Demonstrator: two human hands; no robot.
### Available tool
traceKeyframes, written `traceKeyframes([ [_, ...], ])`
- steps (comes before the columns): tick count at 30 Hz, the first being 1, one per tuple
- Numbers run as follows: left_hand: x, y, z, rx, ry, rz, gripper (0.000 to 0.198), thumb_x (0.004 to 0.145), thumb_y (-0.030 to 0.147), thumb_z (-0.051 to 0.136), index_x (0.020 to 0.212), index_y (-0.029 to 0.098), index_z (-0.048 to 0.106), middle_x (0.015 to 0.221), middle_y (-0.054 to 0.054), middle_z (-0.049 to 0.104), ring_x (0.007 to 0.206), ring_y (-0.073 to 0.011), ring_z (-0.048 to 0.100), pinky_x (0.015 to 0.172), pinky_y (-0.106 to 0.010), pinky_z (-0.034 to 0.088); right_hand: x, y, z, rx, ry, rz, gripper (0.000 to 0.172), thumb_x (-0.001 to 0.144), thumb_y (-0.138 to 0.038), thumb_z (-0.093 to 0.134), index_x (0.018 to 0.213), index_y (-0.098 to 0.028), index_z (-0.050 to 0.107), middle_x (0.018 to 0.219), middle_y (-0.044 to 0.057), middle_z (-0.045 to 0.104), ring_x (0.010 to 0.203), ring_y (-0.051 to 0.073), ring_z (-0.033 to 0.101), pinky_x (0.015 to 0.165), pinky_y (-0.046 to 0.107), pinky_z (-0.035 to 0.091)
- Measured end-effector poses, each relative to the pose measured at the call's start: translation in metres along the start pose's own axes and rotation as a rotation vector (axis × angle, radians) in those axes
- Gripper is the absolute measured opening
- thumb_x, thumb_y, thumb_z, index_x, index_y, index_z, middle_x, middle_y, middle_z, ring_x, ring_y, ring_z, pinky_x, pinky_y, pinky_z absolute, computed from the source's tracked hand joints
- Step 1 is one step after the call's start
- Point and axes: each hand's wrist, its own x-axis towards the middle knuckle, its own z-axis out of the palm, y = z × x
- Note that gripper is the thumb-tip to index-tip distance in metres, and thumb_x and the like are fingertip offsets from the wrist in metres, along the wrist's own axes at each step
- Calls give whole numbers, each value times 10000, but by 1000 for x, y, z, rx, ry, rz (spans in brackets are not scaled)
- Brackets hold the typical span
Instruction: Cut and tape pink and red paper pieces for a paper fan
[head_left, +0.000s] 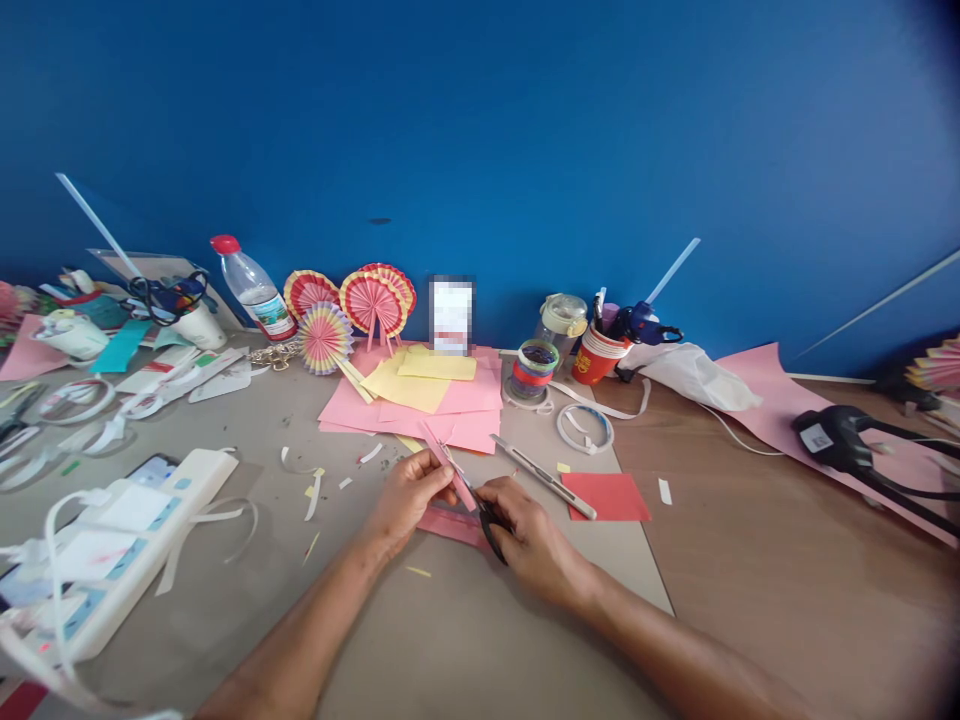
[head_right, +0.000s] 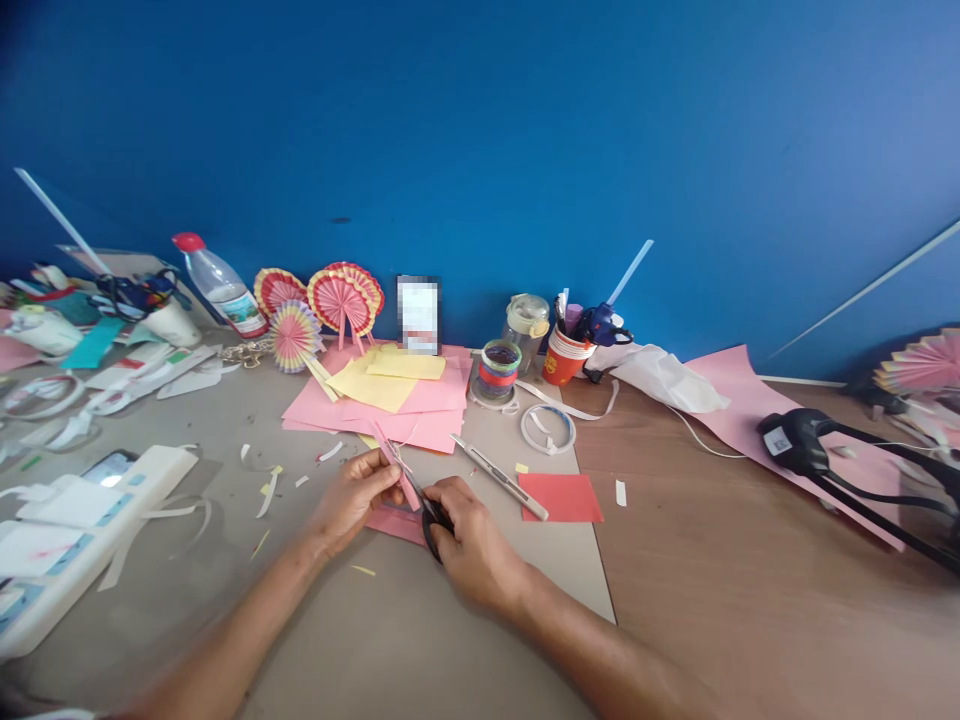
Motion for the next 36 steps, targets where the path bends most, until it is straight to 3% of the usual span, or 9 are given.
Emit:
traceKeyframes([
  [23, -1, 4, 3, -2, -2, -14, 264, 702, 392, 728, 701, 152, 617, 634, 4, 647, 554, -104, 558, 579, -228, 423, -1, 0, 1, -14, 11, 19, 382, 718, 16, 432, 983, -204, 597, 942, 36, 551, 818, 150, 533, 739, 282, 437],
  [30, 0, 1, 1, 4, -12, 11, 267, 715, 392, 714, 689, 152, 603, 626, -6, 647, 549, -109, 548, 578, -237, 418, -1, -4, -3, 54, 59, 105, 257, 714, -64, 464, 906, -199, 569, 811, -7, 503, 639, 117, 467, 586, 244, 404],
  [36, 0, -1, 0, -22, -14, 16, 252, 726, 380, 716, 716, 150, 613, 635, 0, 644, 550, -101, 542, 576, -227, 422, 0, -13, -6, -53, 42, 10, 332, 706, -42, 459, 967, -200, 591, 902, 36, 532, 767, 156, 513, 682, 282, 438],
])
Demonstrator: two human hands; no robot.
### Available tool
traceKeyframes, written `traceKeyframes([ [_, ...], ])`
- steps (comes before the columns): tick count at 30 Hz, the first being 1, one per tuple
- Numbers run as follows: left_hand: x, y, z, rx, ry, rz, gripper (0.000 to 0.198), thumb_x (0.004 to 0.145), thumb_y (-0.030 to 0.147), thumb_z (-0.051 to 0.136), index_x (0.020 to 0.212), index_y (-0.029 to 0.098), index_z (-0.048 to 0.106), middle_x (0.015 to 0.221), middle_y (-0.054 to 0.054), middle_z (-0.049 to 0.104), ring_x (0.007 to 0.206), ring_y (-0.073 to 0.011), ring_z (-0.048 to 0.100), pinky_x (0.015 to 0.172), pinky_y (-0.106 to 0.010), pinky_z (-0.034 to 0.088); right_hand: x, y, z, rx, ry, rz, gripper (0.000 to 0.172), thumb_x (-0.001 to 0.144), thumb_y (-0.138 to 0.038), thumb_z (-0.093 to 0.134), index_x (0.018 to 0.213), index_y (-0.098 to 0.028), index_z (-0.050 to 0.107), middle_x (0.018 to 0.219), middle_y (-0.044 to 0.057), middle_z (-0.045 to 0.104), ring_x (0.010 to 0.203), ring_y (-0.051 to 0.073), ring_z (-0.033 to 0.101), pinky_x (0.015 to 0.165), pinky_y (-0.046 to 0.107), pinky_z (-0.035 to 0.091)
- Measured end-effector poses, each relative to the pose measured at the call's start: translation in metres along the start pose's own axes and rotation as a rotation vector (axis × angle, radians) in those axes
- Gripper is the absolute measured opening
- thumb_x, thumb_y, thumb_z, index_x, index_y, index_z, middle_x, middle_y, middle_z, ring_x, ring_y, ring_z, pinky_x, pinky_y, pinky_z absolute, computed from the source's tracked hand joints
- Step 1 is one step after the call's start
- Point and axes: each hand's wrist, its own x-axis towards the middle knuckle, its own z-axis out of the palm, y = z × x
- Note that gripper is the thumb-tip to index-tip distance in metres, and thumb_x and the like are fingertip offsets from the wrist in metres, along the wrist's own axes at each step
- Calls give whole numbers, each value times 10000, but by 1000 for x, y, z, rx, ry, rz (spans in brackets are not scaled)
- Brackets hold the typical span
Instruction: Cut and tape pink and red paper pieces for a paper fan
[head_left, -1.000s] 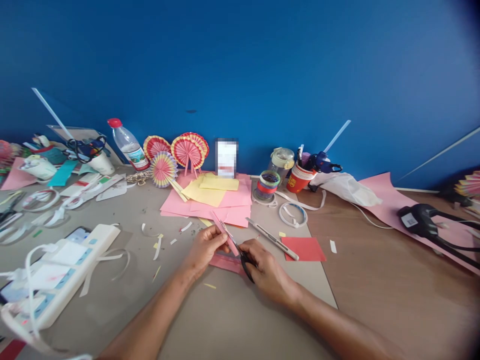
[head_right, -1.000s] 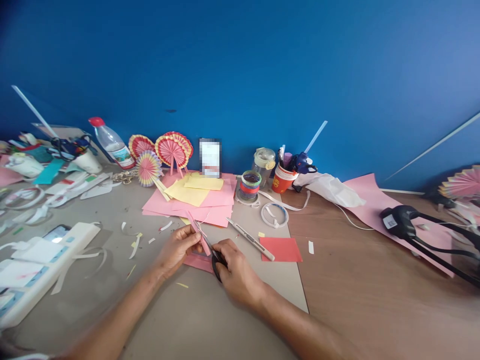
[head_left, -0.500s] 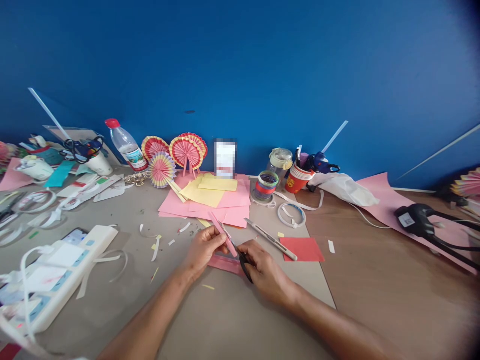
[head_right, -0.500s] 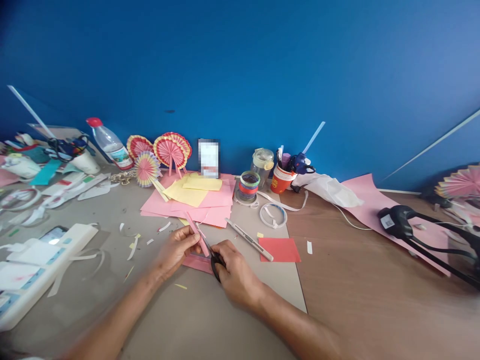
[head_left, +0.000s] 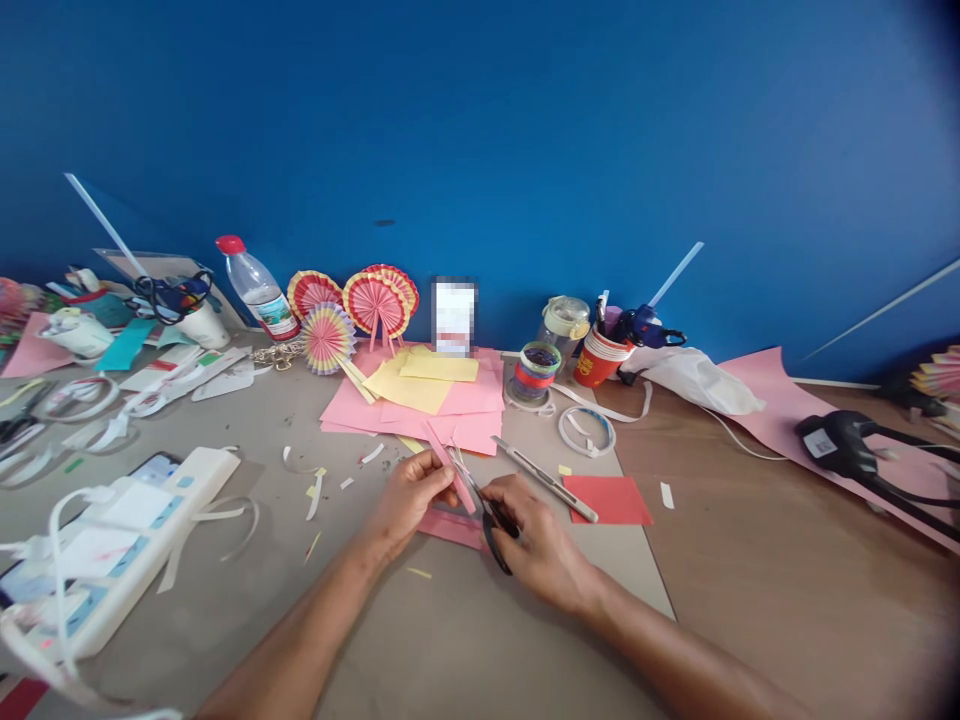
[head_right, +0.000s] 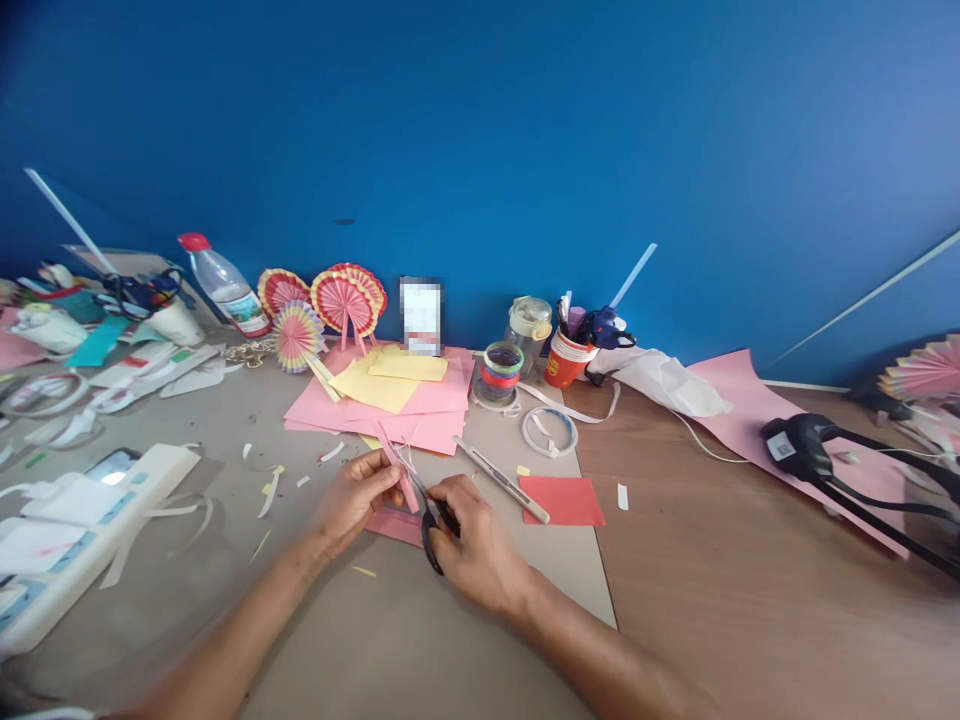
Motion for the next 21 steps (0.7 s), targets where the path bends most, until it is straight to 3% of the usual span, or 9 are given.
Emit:
traceKeyframes([
  [10, 0, -2, 2, 30, -10, -17, 259, 711, 382, 713, 698, 152, 593, 635, 10, 624, 560, -103, 549, 580, -233, 447, -1, 3, 2, 5, -12, -60, 393, 714, 10, 456, 1015, -206, 588, 968, 62, 549, 863, 177, 537, 765, 314, 468],
  [21, 0, -4, -2, 57, -20, -15, 249, 744, 385, 699, 734, 149, 617, 653, 2, 645, 560, -100, 555, 577, -226, 440, 0, 7, 3, 43, -61, 8, 413, 707, 30, 436, 1011, -202, 592, 969, 52, 550, 893, 178, 536, 805, 316, 448],
])
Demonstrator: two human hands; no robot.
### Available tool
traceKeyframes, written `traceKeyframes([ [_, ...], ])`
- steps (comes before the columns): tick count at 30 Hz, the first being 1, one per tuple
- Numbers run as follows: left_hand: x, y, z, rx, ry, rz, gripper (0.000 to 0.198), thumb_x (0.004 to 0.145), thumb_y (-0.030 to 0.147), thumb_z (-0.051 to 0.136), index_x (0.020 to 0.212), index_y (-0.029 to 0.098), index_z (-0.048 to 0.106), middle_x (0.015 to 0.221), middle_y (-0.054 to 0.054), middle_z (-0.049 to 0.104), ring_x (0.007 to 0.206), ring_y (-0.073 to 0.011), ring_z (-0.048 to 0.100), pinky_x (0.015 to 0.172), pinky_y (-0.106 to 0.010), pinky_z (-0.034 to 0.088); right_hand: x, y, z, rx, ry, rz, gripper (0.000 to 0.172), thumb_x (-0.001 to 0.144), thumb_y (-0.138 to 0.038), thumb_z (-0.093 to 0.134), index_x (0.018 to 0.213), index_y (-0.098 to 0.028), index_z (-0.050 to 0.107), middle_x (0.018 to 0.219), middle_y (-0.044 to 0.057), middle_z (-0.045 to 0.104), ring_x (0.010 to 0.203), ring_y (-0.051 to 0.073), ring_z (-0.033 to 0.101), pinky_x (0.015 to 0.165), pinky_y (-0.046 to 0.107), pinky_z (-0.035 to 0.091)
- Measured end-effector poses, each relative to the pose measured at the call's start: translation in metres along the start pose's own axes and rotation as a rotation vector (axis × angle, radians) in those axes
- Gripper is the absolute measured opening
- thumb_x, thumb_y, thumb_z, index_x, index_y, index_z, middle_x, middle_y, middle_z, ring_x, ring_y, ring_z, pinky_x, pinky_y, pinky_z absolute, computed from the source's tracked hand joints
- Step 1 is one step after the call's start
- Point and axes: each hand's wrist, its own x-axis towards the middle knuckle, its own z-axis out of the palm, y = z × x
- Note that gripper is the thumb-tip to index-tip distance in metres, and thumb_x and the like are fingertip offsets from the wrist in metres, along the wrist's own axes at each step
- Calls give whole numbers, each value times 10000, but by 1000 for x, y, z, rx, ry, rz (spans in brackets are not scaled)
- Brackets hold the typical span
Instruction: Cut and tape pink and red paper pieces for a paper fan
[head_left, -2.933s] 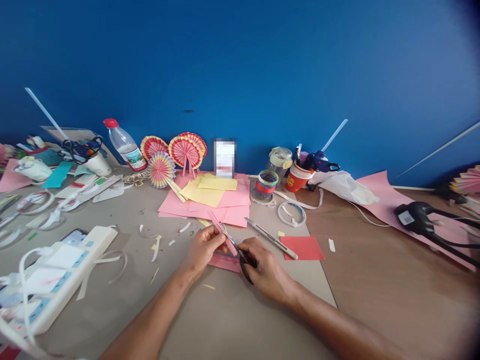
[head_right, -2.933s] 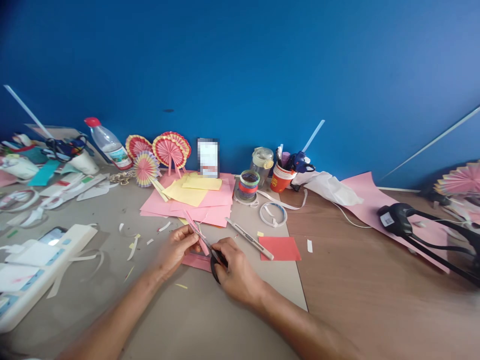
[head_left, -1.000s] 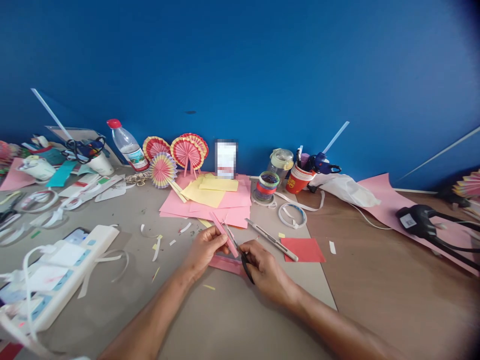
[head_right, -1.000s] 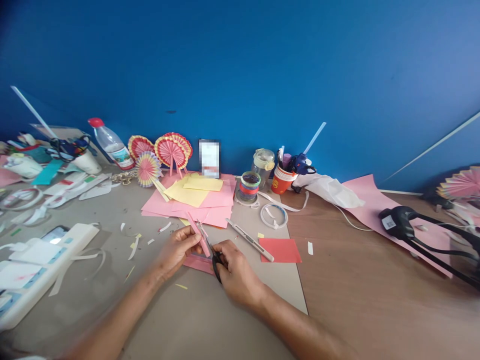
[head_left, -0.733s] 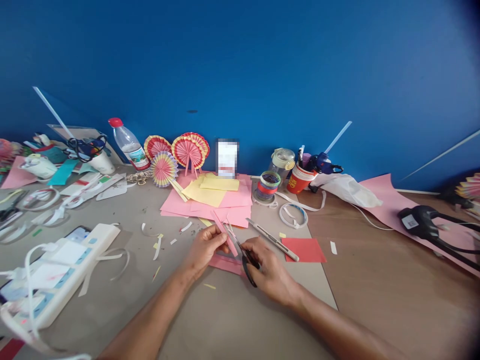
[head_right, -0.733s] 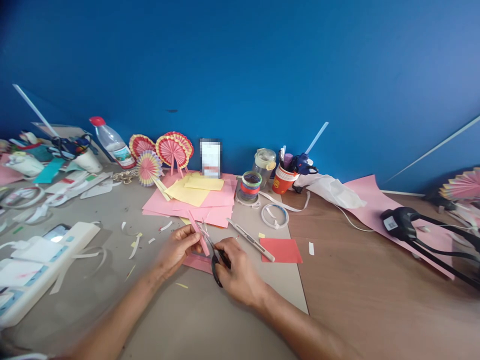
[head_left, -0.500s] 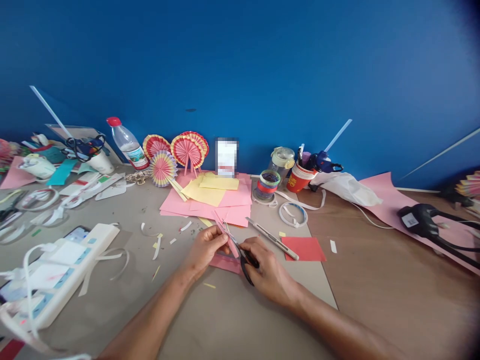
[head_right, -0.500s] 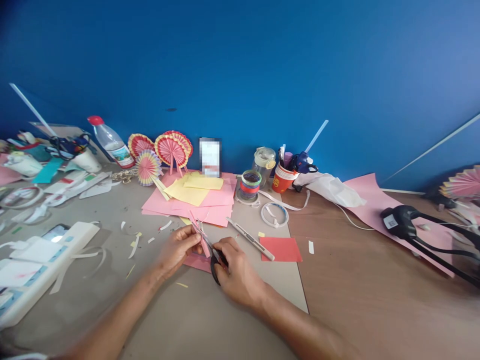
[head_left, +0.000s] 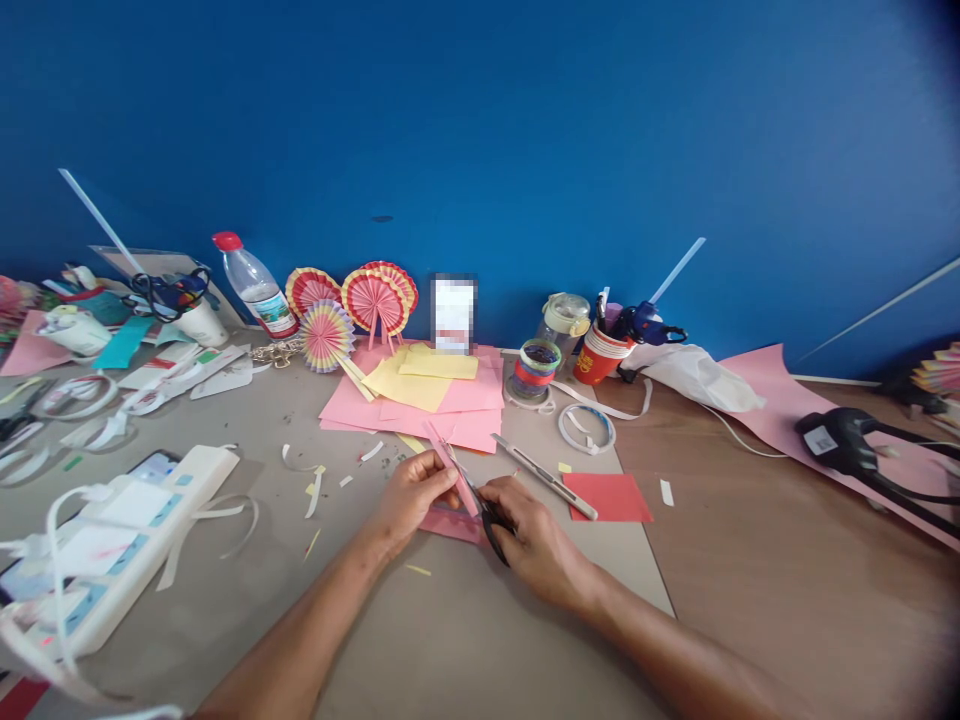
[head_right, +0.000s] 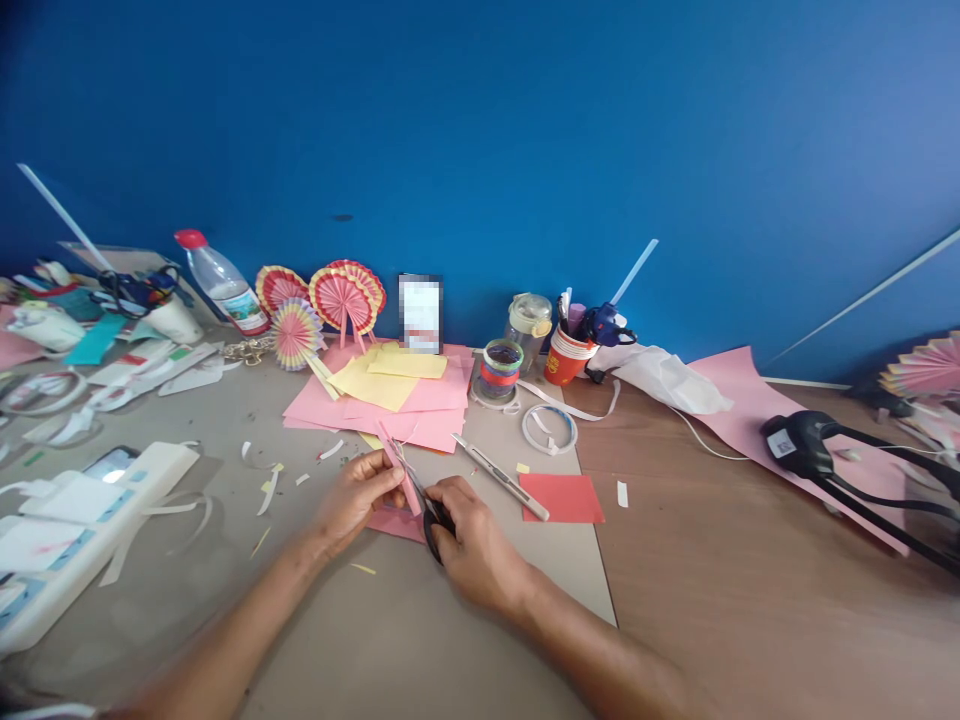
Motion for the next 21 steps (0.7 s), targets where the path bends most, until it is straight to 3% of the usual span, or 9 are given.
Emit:
traceKeyframes([
  [15, -1, 5, 3, -27, 7, -21, 283, 702, 403, 731, 707, 144, 615, 643, 1, 638, 560, -100, 549, 576, -224, 441, -1, 4, 2, 22, 20, 36, 368, 712, 22, 435, 964, -196, 591, 948, 39, 557, 844, 157, 545, 753, 279, 430],
  [21, 0, 5, 3, -43, 4, -15, 284, 705, 399, 731, 717, 140, 613, 642, 0, 640, 552, -94, 548, 571, -217, 434, 0, 5, 7, 252, -14, 158, 283, 740, -50, 436, 955, -193, 552, 841, -1, 526, 614, 101, 472, 537, 224, 371],
])
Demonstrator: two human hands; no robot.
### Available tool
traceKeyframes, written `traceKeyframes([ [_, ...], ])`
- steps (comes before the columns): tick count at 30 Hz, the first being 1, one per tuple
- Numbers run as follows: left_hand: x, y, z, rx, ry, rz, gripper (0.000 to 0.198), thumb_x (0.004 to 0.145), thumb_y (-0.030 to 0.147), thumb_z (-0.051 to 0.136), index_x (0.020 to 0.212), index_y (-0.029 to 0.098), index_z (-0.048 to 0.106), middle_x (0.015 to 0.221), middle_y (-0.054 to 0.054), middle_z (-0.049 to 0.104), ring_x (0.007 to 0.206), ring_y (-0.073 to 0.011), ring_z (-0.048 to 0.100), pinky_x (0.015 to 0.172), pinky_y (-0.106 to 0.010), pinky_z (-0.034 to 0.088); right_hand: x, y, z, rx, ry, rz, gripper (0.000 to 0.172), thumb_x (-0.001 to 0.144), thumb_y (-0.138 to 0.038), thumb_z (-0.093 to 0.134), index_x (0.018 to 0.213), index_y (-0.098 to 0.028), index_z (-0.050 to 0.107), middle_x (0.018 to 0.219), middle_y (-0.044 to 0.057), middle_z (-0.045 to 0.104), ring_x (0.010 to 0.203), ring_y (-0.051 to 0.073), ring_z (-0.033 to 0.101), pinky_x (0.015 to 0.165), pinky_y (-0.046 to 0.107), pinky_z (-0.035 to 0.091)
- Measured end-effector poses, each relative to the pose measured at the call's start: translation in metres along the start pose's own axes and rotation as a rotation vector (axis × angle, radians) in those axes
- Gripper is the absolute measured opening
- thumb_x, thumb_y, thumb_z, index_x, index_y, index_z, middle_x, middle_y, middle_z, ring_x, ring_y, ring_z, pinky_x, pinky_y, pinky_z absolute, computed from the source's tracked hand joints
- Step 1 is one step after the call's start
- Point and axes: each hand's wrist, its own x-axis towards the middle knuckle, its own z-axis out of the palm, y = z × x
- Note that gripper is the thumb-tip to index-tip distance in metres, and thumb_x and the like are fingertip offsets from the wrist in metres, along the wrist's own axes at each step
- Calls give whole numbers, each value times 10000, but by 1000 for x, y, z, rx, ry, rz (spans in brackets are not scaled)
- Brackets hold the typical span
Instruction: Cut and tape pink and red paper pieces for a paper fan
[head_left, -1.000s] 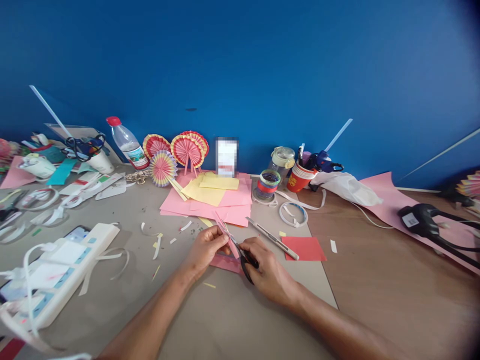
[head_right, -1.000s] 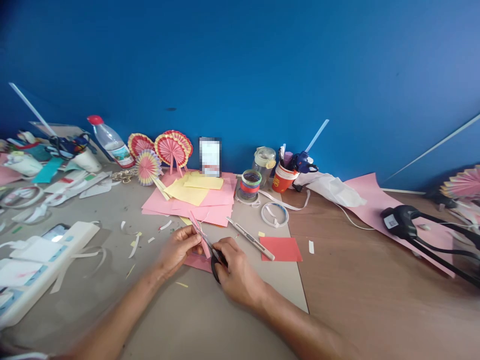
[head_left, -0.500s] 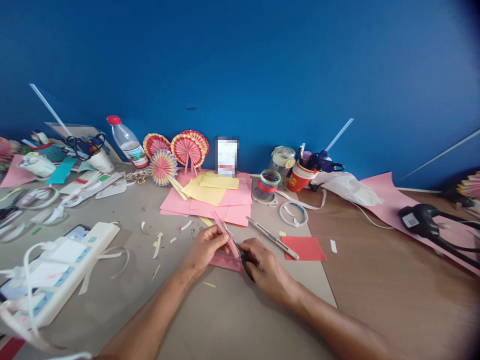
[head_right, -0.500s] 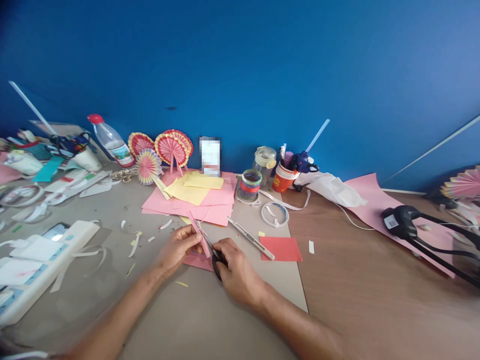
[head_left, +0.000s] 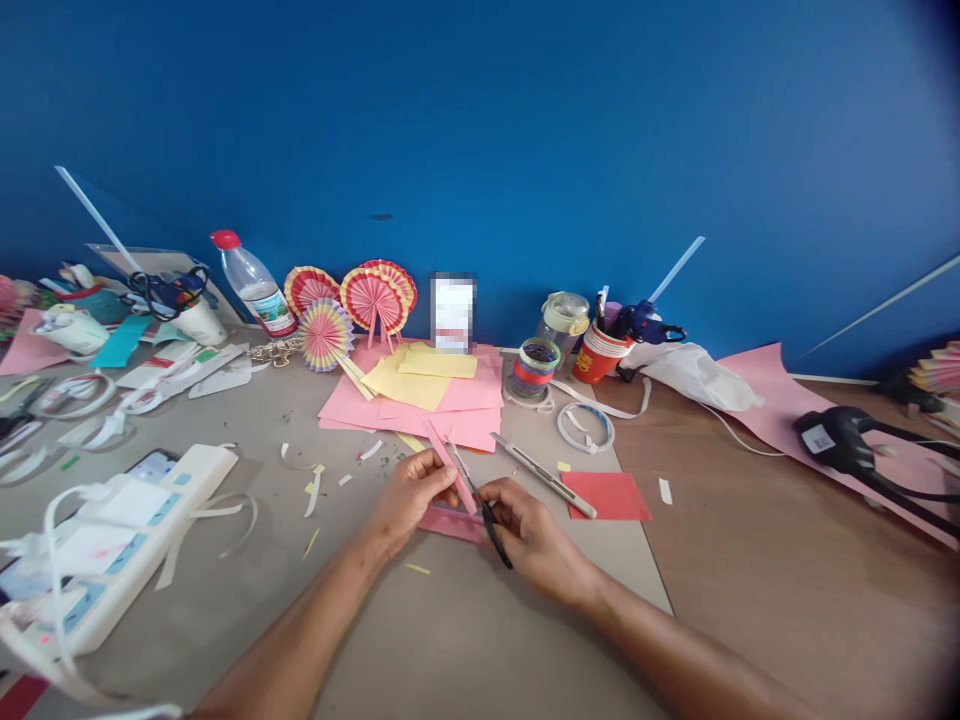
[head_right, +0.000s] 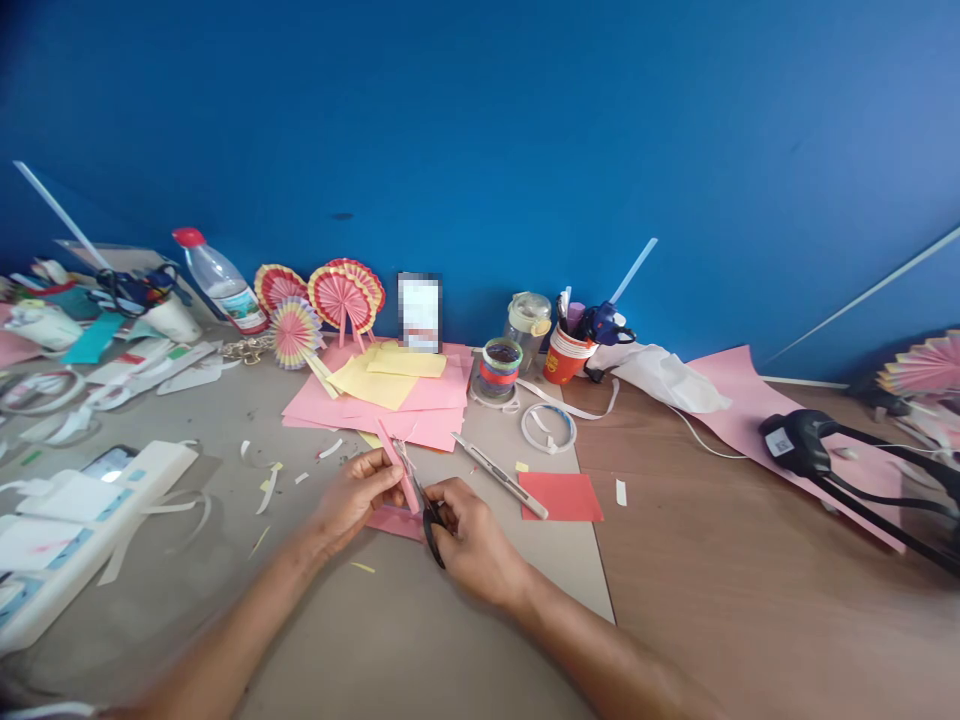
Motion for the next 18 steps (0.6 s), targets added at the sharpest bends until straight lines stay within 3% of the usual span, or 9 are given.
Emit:
traceKeyframes([
  [4, -1, 0, 0, -3, 10, -12, 287, 697, 395, 734, 702, 141, 601, 630, 5, 637, 539, -90, 545, 562, -212, 426, 1, -2, -2, -18, 28, -12, 269, 732, -65, 447, 946, -190, 553, 817, -9, 503, 601, 98, 449, 541, 228, 367],
  [10, 1, -2, -1, -18, 5, -6, 281, 686, 386, 741, 704, 142, 602, 622, 15, 628, 528, -86, 542, 556, -210, 426, -3, -10, -5, -220, 44, -107, 330, 705, -30, 461, 959, -194, 593, 913, 31, 539, 750, 144, 512, 668, 272, 423],
  [18, 0, 1, 3, 10, -22, -26, 303, 692, 413, 727, 685, 145, 585, 616, 0, 637, 528, -91, 528, 558, -225, 437, -1, -9, -4, -249, 41, -154, 335, 711, -11, 449, 964, -185, 583, 948, 48, 542, 807, 153, 536, 716, 278, 440],
])
